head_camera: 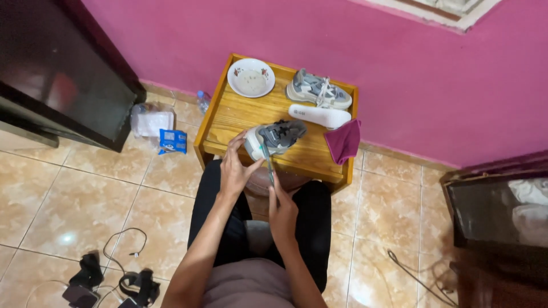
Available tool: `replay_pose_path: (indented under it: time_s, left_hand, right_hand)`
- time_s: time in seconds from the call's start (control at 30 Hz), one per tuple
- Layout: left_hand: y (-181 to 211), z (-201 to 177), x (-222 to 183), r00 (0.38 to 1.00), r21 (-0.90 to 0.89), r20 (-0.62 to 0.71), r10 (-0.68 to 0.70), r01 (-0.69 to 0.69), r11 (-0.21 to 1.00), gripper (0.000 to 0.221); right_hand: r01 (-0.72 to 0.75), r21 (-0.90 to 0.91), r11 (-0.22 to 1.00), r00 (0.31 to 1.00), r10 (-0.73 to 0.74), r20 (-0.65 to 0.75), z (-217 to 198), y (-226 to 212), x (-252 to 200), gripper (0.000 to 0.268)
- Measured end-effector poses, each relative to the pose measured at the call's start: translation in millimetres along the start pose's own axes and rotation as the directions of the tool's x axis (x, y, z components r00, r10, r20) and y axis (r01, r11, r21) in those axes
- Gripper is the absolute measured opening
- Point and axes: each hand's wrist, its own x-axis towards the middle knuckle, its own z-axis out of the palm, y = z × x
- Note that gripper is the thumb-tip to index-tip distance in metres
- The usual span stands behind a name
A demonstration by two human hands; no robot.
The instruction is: Cleaning and wiping a sneaker using a small scrubbing tool and a cloth to remove dirt.
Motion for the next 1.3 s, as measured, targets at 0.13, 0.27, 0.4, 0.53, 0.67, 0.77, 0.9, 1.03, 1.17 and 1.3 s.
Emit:
replay_pose_path:
  time_s: [0.13,0.27,0.4,0.53,0.67,0.77,0.9,1.03,1.17,1.3]
  left_hand:
    - [8.4,1.6,1.5,1.000,0.001,-0.011,0.022,-0.022,1.000,0.075]
    - [-2.0,9.1,1.3,0.999,-0.022,-0.043,0.014,-0.015,1.000,0.079]
    - [3.1,19.2,-0.9,0.996,-0.018,-0.064,0.057,-0.059,0.998,0.078]
    - [10.2,9.9,4.9,0.997,0.012,-0.060,0.048,-0.047,0.999,0.076]
    - [-8.3,-5.2,-3.2,0.988,-0.088,0.078,-0.130,0.137,0.987,0.077]
    - [-16.3,-19.7,-15.5,0.968,-0.108,0.147,-0.203,0.220,0.970,0.077]
    - [-40.7,-25.6,-29.0,0.934,-0.110,0.237,-0.265,0.297,0.948,0.085]
    - [-50.4,-14.5,-52.1,0.902,-0.118,0.307,-0.303,0.352,0.928,0.086]
    - [-47.5,-6.6,-47.9,0.903,-0.088,0.327,-0.278,0.322,0.943,0.075]
    - [-38.1,-9.5,-43.1,0.914,-0.096,0.308,-0.264,0.306,0.947,0.069]
  right_hand:
    - [0.044,0.071,0.996,0.999,-0.043,-0.022,-17.6,-60.9,25.4,0.046]
    - [0.036,-0.002,0.999,0.998,-0.036,0.060,-14.2,-39.2,4.5,0.047]
    - [0.088,-0.021,0.996,0.996,-0.088,0.009,-5.0,-1.3,7.0,0.041]
    - [0.095,-0.004,0.995,0.995,-0.095,-0.037,-14.4,-9.6,10.5,0.042]
    - [0.038,-0.046,0.998,0.999,-0.036,0.031,-13.6,-27.1,35.2,0.044]
    - [-0.012,-0.036,0.999,0.994,0.016,0.110,-0.1,-30.7,38.0,0.045]
    - [-0.009,-0.090,0.996,0.973,0.029,0.229,-3.5,-42.5,7.5,0.047]
    - [-0.039,-0.186,0.982,0.982,0.072,0.173,19.7,-9.3,20.8,0.044]
    - [0.038,-0.104,0.994,0.980,-0.017,0.199,26.7,-3.4,17.8,0.046]
    - [-0.012,-0.087,0.996,0.989,0.024,0.143,12.0,1.9,29.4,0.044]
